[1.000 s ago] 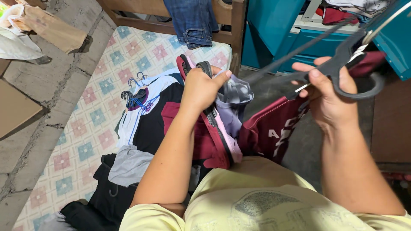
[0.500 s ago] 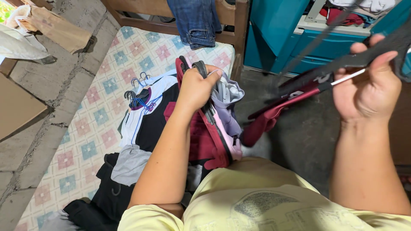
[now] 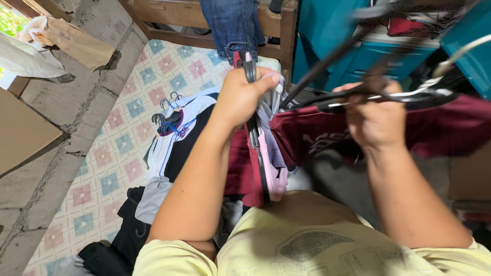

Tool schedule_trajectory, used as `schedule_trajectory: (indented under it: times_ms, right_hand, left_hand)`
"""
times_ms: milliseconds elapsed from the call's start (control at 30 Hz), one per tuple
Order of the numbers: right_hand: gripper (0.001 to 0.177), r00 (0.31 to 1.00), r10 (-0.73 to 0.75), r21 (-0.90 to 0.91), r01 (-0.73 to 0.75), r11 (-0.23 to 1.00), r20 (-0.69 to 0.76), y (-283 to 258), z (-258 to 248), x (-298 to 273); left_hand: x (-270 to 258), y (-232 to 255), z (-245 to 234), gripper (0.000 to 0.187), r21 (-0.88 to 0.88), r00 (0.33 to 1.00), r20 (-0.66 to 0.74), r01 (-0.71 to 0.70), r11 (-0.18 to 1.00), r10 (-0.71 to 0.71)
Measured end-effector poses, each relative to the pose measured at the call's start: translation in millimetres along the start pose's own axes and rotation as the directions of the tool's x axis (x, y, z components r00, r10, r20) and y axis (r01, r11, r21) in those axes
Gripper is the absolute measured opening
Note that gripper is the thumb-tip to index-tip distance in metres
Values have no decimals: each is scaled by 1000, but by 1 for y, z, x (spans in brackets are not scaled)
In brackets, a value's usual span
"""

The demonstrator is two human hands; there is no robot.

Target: The person picks up shirts from a pile on a bed, places them on hangers, and hangs them in a wardrobe. The person handles multiple shirts and hangers, moving between the bed and the wardrobe.

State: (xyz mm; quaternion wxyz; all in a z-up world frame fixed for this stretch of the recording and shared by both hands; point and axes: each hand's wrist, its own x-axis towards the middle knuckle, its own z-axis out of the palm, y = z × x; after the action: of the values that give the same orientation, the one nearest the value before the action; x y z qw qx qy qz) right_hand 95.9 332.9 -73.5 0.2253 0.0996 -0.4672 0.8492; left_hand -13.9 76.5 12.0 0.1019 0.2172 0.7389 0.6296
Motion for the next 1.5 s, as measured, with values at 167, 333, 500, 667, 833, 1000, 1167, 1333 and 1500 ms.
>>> schedule_trajectory:
  times_ms: [167, 333, 500, 667, 833, 1000, 1167, 1333, 1500]
  right_hand:
    - [18, 998, 63, -742, -60, 668, -23, 23, 9, -9]
    - [15, 1000, -5, -817, 18, 576, 19, -7, 8, -22]
    - [10, 996, 11, -926, 82, 367, 93, -62, 23, -34]
    - [7, 991, 129, -988, -36, 148, -17, -87, 37, -34]
    - [20, 946, 272, -984, 158, 83, 175, -57, 38, -26]
    - [32, 985, 171, -984, -46, 171, -16, -72, 45, -16]
    - [17, 999, -19, -935, 54, 352, 50, -104, 58, -4]
    - [14, 996, 5, -955, 87, 284, 93, -100, 44, -6]
    - [18, 995, -62, -478, 89, 874, 73, -96, 1, -21]
  left_hand:
    - [5, 24, -26, 15, -60, 974, -2, -228, 972, 228]
    - [-7, 33, -58, 16, -44, 981, -101, -173, 984, 168]
    - [-15, 23, -59, 15, 303, 922, -331, -98, 948, 201]
    - [-23, 19, -66, 20, 413, 891, -412, -2, 911, 189]
    - [-31, 35, -32, 28, 615, 891, -340, -32, 788, 301]
    - [-38, 38, -8, 30, 516, 916, -198, -204, 832, 348]
    - [-46, 17, -26, 42, 568, 926, -55, -278, 774, 373]
    - [-50, -9, 1, 26, 712, 986, -100, -24, 702, 135]
    - [-49, -30, -31, 22, 503, 897, -378, -11, 864, 231]
